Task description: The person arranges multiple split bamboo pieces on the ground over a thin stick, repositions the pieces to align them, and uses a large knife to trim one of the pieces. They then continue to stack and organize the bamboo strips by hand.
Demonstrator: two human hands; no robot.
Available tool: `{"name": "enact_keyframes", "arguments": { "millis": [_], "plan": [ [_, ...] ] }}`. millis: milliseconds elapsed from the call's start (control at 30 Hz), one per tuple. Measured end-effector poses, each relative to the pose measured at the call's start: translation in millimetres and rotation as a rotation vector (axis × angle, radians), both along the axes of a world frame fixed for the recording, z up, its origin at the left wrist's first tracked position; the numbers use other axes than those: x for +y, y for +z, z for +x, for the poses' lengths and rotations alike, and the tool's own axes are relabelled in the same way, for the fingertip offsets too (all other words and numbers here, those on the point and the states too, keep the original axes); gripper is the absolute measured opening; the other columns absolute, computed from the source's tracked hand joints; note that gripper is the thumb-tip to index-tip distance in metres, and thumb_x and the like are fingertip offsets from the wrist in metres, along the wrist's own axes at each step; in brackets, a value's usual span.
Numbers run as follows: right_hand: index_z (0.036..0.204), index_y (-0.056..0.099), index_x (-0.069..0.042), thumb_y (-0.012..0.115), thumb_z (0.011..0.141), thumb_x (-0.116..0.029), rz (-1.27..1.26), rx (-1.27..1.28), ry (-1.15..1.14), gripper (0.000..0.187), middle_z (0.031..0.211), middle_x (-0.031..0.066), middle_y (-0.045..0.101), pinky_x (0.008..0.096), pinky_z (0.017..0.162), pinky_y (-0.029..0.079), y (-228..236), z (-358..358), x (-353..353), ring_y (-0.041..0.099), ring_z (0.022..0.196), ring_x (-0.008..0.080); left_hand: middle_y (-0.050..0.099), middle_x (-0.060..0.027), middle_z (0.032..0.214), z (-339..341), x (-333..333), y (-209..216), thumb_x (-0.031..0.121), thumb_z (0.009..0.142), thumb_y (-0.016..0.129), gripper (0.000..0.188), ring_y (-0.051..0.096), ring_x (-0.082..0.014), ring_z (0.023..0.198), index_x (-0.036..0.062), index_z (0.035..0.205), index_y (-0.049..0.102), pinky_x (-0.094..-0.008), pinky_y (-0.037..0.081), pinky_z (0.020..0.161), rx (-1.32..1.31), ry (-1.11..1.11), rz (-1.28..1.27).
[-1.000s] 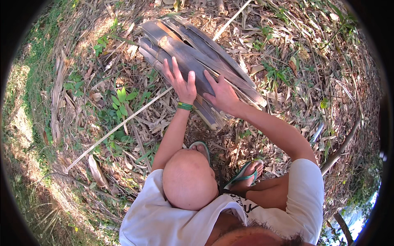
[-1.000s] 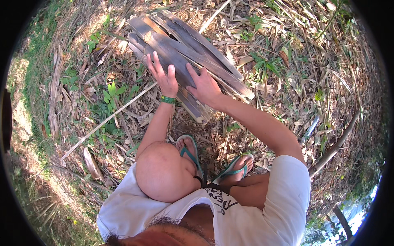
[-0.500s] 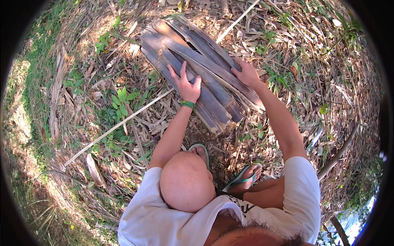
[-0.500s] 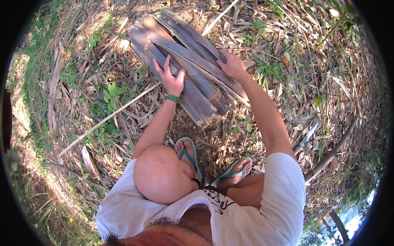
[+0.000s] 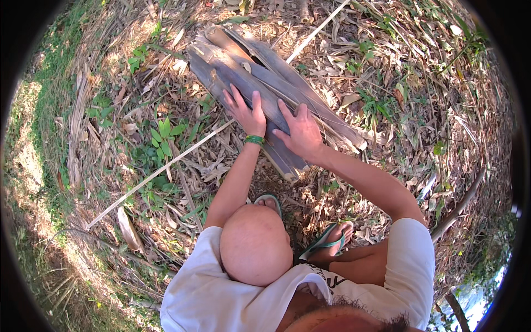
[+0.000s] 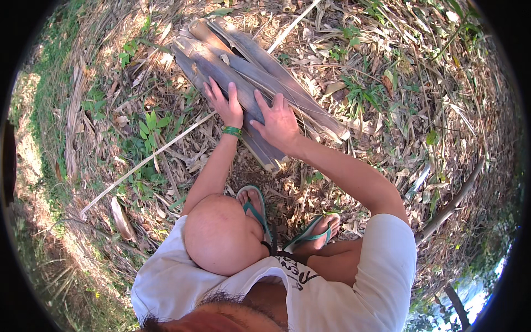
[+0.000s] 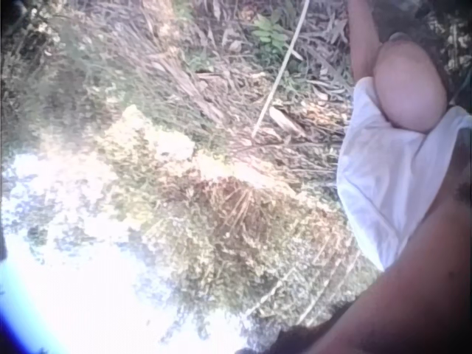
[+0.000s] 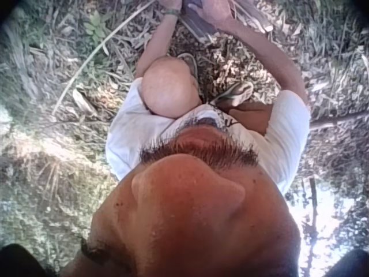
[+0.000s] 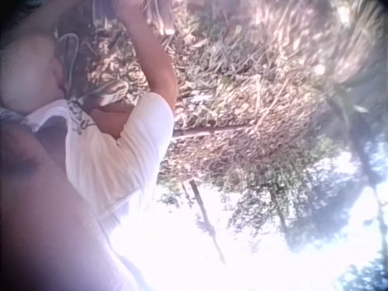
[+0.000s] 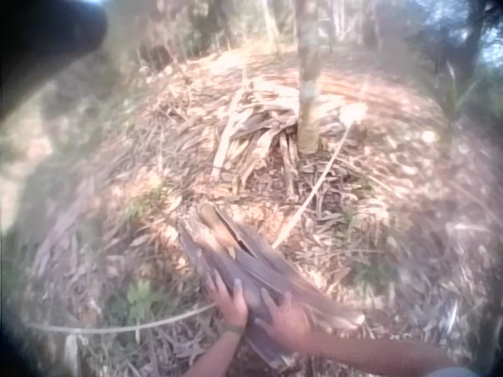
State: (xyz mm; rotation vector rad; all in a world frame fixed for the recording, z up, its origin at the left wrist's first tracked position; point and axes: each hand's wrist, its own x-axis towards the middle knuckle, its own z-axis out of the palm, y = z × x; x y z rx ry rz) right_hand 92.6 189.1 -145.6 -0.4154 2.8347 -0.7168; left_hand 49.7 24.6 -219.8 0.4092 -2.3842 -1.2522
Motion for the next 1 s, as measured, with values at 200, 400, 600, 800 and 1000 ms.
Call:
{"name": "enact_keyframes", "arguments": {
  "millis": [200,400,600,800,1000],
  "plan": [
    [0.148,0.044,-0.008,0.071,0.088,-0.045,-0.097,0.383,0.138,0.075,0.127,0.0203,0.051,0.0515,0.097,0.043,2.1,-17.5,8.5,0.05,0.12,0.0366,0.016,-0.031,0.163,-3.9,-7.7,-8.6,0.05,0.097,0.059,0.083,0.018,-0.0482,0.15,0.0053,0.159,0.026,-0.0582,0.016,0.12,0.023,0.067,-0.018],
    [0.14,0.051,-0.001,0.059,0.097,-0.035,-0.18,-0.129,-0.03,0.055,0.133,0.0222,0.054,0.0501,0.104,0.045,-29.9,-41.4,46.2,0.055,0.122,0.0411,0.019,-0.0338,0.161,-9.1,-6.5,-2.1,0.039,0.101,0.058,0.072,0.018,-0.0475,0.15,0.0115,0.16,0.027,-0.0538,0.017,0.121,0.092,-0.061,-0.124],
    [0.156,0.029,-0.003,0.051,0.1,-0.047,-0.008,0.066,0.032,0.074,0.16,0.0238,0.025,0.0578,0.12,0.022,-41.9,4.3,18.0,0.023,0.149,0.0398,0.015,-0.0342,0.162,-4.1,-9.9,-0.2,0.047,0.103,0.049,0.072,0.017,-0.0512,0.149,0.0147,0.162,0.022,-0.0599,0.016,0.118,-0.068,-0.049,-0.143],
    [0.156,0.028,-0.006,0.052,0.1,-0.049,-0.187,-0.136,0.077,0.075,0.161,0.0251,0.023,0.0531,0.119,0.028,-32.9,-15.7,42.6,0.03,0.146,0.0422,0.015,-0.0374,0.16,-1.2,-22.5,2.7,0.047,0.101,0.054,0.08,0.015,-0.0511,0.149,0.009,0.162,0.018,-0.0595,0.015,0.118,-0.038,-0.085,-0.125],
    [0.151,0.036,-0.005,0.063,0.094,-0.035,0.052,-0.191,0.006,0.07,0.143,0.0247,0.048,0.0488,0.102,0.05,-64.5,-56.6,105.9,0.059,0.118,0.0449,0.012,-0.0338,0.162,15.8,6.2,18.9,0.052,0.087,0.073,0.099,0.016,-0.0498,0.149,0.0098,0.161,0.022,-0.0557,0.016,0.12,-0.001,-0.064,-0.263]
  ]
}}
